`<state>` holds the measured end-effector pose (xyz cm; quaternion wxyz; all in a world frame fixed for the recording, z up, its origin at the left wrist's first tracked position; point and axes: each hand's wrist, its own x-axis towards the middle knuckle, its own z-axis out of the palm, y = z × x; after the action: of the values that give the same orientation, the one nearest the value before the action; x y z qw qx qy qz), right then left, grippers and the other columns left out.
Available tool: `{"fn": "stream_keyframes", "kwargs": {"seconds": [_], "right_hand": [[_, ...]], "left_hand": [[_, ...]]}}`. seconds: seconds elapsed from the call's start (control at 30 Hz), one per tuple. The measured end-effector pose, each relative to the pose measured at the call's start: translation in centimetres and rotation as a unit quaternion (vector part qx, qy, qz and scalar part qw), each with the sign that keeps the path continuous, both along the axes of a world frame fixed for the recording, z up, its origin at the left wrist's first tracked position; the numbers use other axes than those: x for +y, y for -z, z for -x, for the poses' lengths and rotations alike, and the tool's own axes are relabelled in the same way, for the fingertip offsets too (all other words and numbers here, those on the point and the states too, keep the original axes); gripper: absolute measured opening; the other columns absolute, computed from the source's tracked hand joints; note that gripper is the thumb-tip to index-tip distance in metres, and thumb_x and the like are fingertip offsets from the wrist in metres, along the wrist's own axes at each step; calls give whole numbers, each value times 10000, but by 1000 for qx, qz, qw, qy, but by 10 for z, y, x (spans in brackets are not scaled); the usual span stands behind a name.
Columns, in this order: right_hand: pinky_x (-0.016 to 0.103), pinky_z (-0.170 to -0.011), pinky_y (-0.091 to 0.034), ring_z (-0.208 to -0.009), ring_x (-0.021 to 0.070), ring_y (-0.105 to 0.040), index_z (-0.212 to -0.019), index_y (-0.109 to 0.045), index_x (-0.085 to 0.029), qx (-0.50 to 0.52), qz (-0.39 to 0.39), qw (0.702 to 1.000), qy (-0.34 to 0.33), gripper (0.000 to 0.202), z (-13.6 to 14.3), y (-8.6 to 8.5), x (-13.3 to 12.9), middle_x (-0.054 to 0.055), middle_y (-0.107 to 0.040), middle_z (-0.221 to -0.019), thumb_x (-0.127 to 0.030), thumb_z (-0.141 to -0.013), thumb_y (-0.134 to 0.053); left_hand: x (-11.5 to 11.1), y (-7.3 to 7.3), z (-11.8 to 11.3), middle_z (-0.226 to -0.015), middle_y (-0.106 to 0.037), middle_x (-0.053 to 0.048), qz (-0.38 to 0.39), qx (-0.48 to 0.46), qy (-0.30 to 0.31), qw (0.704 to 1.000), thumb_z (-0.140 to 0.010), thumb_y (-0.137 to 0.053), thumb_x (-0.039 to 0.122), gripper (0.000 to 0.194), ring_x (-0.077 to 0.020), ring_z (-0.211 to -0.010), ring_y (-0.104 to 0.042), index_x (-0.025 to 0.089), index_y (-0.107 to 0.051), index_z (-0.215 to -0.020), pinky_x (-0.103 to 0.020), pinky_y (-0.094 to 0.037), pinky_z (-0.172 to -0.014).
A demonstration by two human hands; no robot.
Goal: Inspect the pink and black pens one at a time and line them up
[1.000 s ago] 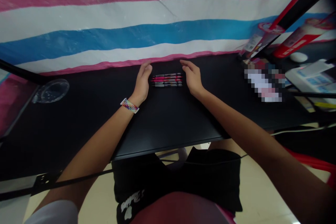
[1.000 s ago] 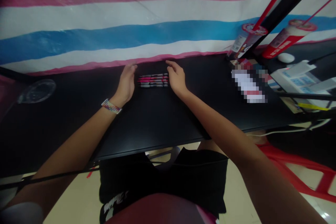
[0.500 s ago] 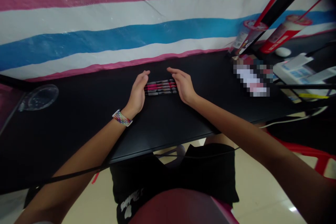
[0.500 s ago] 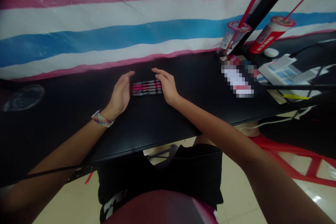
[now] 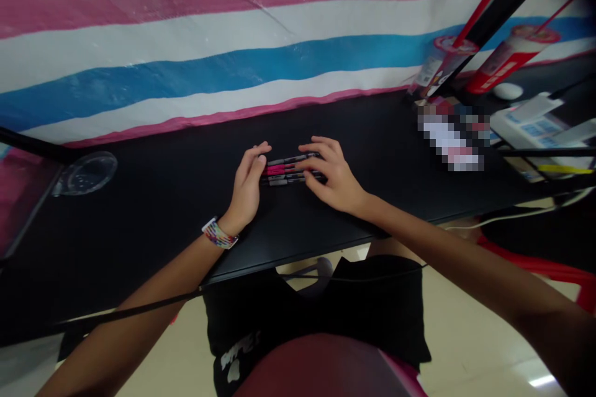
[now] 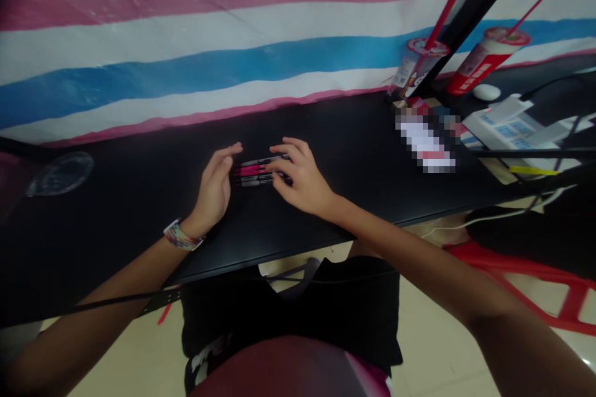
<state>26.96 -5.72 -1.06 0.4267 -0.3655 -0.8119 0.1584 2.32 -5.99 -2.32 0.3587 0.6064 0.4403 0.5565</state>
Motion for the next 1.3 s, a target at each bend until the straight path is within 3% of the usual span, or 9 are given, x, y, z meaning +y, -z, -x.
{"fn": "stream_keyframes", "kwargs": {"seconds": [0.23,0.33,0.43,0.6,0.73,0.8,0.9,1.03,1.3], "right_hand": [[698,-1200,-509,-1527,437,-542,-1193,-815,-200,-165,-128,974,-88,250,-9,-10,-29,179,-719,-1497,-119,-1054,-624],[627,-1092,-566,-1347,411,-643,-1269,-799,-164,-169,-143,972,-83,252,-9,-12,-32,182,-784,-1309,-142,-1072,-642],[546,-984,-585,-1080,334,-695,-1163,-816,-148,-169,-143,970,-102,202,-8,-14,-31,145,-788,-1047,-169,-1102,-625],[464,-893,-574,-994,284,-687,-1219,-801,-180,-85,-111,986,-88,219,-6,-23,-9,122,-776,-1061,-185,-1112,-610],[474,-959,-577,-1031,281,-700,-1157,-830,-249,12,-40,999,-25,179,-1,-29,35,89,-781,-1059,-266,-1083,-668],[468,-966,-589,-1002,272,-717,-1096,-845,-259,82,48,995,-20,152,3,-31,60,69,-814,-1046,-373,-1008,-797],[401,-849,-618,-874,228,-734,-1011,-854,-234,230,224,947,-32,310,7,-31,89,67,-810,-932,-539,-979,-812],[329,-730,-615,-768,175,-704,-975,-865,-218,306,339,888,-61,383,5,-25,104,48,-781,-852,-536,-797,-981],[338,-669,-651,-663,154,-680,-932,-873,-187,331,358,871,-64,432,-2,-11,102,38,-761,-765,-504,-704,-1056]], "left_hand": [[12,-2,17,-1361,-777,-73,15,11,-61,998,-1122,-593,597,379,-278,-1439,-666,267,-772,-1171,-485,-414,-1356],[10,-8,19,-1325,-791,-69,11,9,-62,998,-1108,-628,518,295,-272,-1395,-689,261,-772,-1137,-483,-430,-1334],[3,-22,18,-1310,-804,-73,5,63,-40,997,-1082,-670,497,268,-285,-1356,-711,255,-770,-1140,-487,-481,-1277],[-1,-53,17,-1241,-858,-43,-70,267,68,959,-1145,-554,520,357,-298,-1332,-727,303,-830,-1213,-575,-347,-1340],[20,-64,15,-1132,-876,-33,-106,280,48,953,-1055,-737,473,219,-296,-1125,-766,317,-871,-1129,-522,-513,-1162],[35,-61,14,-1133,-874,-39,-117,237,10,964,-1046,-756,441,193,-296,-1117,-770,310,-877,-1120,-498,-547,-1120],[54,-53,15,-1185,-872,-47,-128,201,-20,971,-1046,-766,405,183,-293,-1151,-769,312,-882,-1153,-495,-568,-1113],[65,-38,18,-1175,-876,-44,-136,192,-34,971,-1026,-789,354,178,-284,-1129,-775,338,-889,-1171,-511,-583,-1096],[65,-19,21,-1152,-882,-46,-93,169,-14,981,-982,-854,358,209,-277,-1103,-788,365,-902,-1185,-506,-597,-1071]]}}
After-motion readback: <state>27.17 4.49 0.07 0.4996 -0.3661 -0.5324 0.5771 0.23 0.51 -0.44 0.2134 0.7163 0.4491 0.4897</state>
